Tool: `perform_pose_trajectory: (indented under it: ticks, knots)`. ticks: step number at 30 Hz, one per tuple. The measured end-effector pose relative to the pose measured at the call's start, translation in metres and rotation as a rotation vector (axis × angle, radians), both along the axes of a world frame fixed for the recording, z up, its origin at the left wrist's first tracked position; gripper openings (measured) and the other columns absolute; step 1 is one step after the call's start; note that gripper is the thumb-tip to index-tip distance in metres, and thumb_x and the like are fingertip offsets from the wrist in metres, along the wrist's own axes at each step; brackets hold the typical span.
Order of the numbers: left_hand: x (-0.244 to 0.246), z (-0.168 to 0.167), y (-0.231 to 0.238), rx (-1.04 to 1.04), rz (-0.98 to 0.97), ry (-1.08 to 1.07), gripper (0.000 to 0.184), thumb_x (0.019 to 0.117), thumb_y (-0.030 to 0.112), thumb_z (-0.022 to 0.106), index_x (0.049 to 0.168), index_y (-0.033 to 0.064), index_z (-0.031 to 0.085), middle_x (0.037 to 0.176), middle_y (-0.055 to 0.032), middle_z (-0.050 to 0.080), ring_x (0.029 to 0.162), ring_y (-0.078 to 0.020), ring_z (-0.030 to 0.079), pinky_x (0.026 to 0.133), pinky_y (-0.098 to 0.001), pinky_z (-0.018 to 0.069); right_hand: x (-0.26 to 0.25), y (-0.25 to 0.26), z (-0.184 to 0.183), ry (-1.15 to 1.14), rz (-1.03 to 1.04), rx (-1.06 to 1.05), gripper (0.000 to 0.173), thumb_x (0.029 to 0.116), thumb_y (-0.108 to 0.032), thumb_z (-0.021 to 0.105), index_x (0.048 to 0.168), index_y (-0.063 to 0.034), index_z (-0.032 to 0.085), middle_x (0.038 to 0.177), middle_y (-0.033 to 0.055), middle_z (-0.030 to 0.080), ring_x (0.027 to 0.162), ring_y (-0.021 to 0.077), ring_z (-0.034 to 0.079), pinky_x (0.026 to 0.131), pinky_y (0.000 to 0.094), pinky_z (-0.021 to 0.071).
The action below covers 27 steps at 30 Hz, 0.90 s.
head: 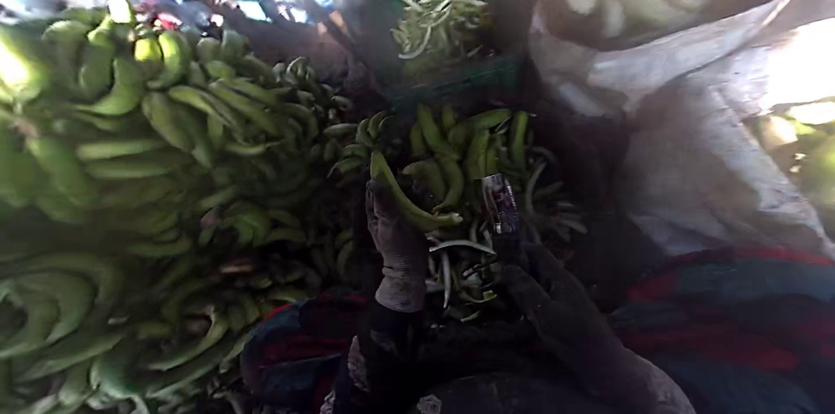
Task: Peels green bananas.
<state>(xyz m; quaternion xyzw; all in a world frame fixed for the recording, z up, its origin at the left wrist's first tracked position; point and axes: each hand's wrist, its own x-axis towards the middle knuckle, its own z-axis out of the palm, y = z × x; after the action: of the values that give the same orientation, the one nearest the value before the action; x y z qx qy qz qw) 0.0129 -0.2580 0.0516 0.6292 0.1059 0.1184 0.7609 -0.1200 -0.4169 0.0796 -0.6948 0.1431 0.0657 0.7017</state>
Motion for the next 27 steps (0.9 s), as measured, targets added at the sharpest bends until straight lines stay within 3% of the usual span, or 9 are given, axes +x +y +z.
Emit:
perform_pose_trajectory:
  ticks: [4,8,13,17,19,21,23,25,27]
  knots:
    - [-0.024,0.019,0.018,0.143,0.071,-0.361,0.057,0.0995,0.058,0.052,0.13,0.0104,0.058,0.117,0.0048,0.069,0.106,-0.0071,0.067,0.092,-0.03,0.0579,-0.003,0.029,0.01,0.092,0.213,-0.029,0.029,0.1012,-0.034,0.054,0.118,-0.0113,0.062,0.083,-0.0072,0.064,0.071,-0.0003,0.062,0.066,0.0222,0.0545]
    - [-0.045,0.028,0.037,0.36,-0.009,-0.626,0.041,0.105,0.053,0.044,0.13,0.0241,0.059,0.121,0.0127,0.068,0.108,-0.001,0.065,0.09,-0.0234,0.0572,-0.002,0.053,0.017,0.149,0.285,0.053,0.03,0.1028,-0.036,0.05,0.116,-0.012,0.061,0.078,-0.0046,0.063,0.063,0.0058,0.062,0.059,0.0278,0.0559]
    - [-0.051,0.041,0.042,0.259,-0.021,-0.749,0.036,0.1051,0.053,0.043,0.13,0.0327,0.059,0.122,0.0156,0.065,0.108,0.0007,0.063,0.091,-0.0212,0.0544,-0.002,0.071,0.024,0.062,0.274,0.079,0.027,0.103,-0.034,0.049,0.115,-0.0129,0.06,0.075,-0.007,0.062,0.057,0.0032,0.06,0.052,0.0246,0.0552]
    - [-0.044,0.08,0.031,-0.287,-0.115,-0.553,0.046,0.1008,0.06,0.047,0.122,0.0214,0.058,0.106,0.0029,0.066,0.094,-0.0114,0.066,0.082,-0.0312,0.0577,-0.001,0.063,0.0,0.115,0.753,-0.158,0.034,0.1077,-0.027,0.045,0.122,-0.0017,0.063,0.1,0.0112,0.067,0.09,0.0182,0.065,0.083,0.0397,0.0533]
    - [-0.034,0.093,0.035,-0.51,-0.201,-0.352,0.049,0.102,0.063,0.038,0.119,0.0211,0.057,0.098,0.0031,0.063,0.089,-0.0097,0.064,0.081,-0.0302,0.0567,0.006,0.051,-0.001,-0.047,0.713,-0.32,0.034,0.1061,-0.016,0.046,0.126,0.0056,0.062,0.108,0.0179,0.069,0.096,0.0248,0.069,0.087,0.044,0.0566]
    - [-0.028,0.095,0.042,-0.481,-0.184,-0.136,0.046,0.108,0.052,0.027,0.124,0.0203,0.056,0.097,0.0015,0.065,0.082,-0.0079,0.066,0.072,-0.0269,0.06,0.019,0.031,0.018,-0.178,0.403,-0.333,0.04,0.1066,-0.025,0.044,0.133,-0.0005,0.061,0.103,0.008,0.07,0.086,0.0115,0.066,0.078,0.0346,0.0576]
    - [-0.022,0.094,0.046,-0.322,-0.206,0.007,0.042,0.1104,0.044,0.027,0.138,0.0201,0.049,0.109,0.0017,0.064,0.088,-0.0057,0.066,0.072,-0.0248,0.0594,0.033,0.006,0.033,-0.436,0.268,-0.523,0.037,0.1045,-0.026,0.05,0.135,-0.0126,0.066,0.112,0.0053,0.071,0.1,0.0094,0.066,0.089,0.0353,0.0554]
    - [-0.016,0.095,0.045,-0.205,-0.271,0.03,0.044,0.1117,0.036,0.025,0.145,0.0157,0.046,0.121,0.0017,0.063,0.105,-0.0053,0.063,0.087,-0.025,0.0551,0.04,-0.005,0.038,-0.604,0.238,-0.795,0.04,0.1036,-0.035,0.052,0.142,-0.0314,0.062,0.114,0.0075,0.069,0.104,0.022,0.065,0.087,0.0511,0.0509]
    - [-0.018,0.09,0.032,-0.189,-0.315,0.044,0.043,0.111,0.032,0.026,0.143,0.0129,0.049,0.108,0.0002,0.065,0.093,-0.0066,0.064,0.079,-0.0244,0.0556,0.048,-0.001,0.034,-0.662,0.175,-0.945,0.04,0.1025,-0.036,0.055,0.141,-0.0352,0.063,0.108,0.0138,0.069,0.099,0.0329,0.065,0.081,0.06,0.0481]
